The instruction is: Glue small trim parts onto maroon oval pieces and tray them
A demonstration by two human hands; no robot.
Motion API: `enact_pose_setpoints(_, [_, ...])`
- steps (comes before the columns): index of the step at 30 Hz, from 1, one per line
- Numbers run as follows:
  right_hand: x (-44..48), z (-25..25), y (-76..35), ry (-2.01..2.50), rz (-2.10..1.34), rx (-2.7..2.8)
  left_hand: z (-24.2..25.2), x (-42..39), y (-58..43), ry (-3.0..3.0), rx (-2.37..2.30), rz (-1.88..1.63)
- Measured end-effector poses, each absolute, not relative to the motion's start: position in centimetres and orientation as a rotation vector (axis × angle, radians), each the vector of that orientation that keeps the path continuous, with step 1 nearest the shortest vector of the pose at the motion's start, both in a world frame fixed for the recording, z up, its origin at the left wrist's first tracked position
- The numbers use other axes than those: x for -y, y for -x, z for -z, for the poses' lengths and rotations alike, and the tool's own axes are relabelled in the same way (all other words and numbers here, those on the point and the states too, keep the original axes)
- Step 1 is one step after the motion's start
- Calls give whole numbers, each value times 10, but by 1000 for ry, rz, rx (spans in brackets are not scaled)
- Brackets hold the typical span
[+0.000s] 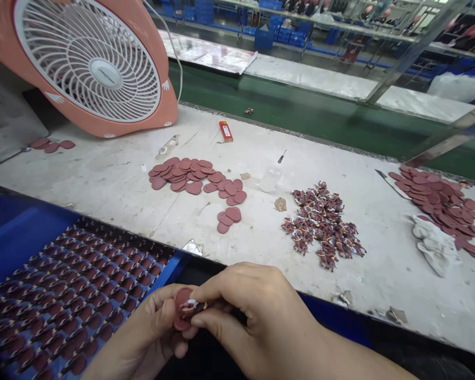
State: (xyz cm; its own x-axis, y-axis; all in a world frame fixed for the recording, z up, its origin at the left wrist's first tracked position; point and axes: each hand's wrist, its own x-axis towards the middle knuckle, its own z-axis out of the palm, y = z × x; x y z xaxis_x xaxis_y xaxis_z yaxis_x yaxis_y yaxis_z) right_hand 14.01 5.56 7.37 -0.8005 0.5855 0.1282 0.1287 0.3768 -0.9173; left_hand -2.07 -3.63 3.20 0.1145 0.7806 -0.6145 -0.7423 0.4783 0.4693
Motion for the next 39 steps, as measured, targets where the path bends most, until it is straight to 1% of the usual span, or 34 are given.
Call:
enact_pose_setpoints(13, [-57,-73,-135,528,-1245,2345,-29,37,19,-21,-992,-1143])
enact_pose_setpoints(39, [-53,-70,-127,555,-1256,2370,-26,41,19,54,-962,-1200])
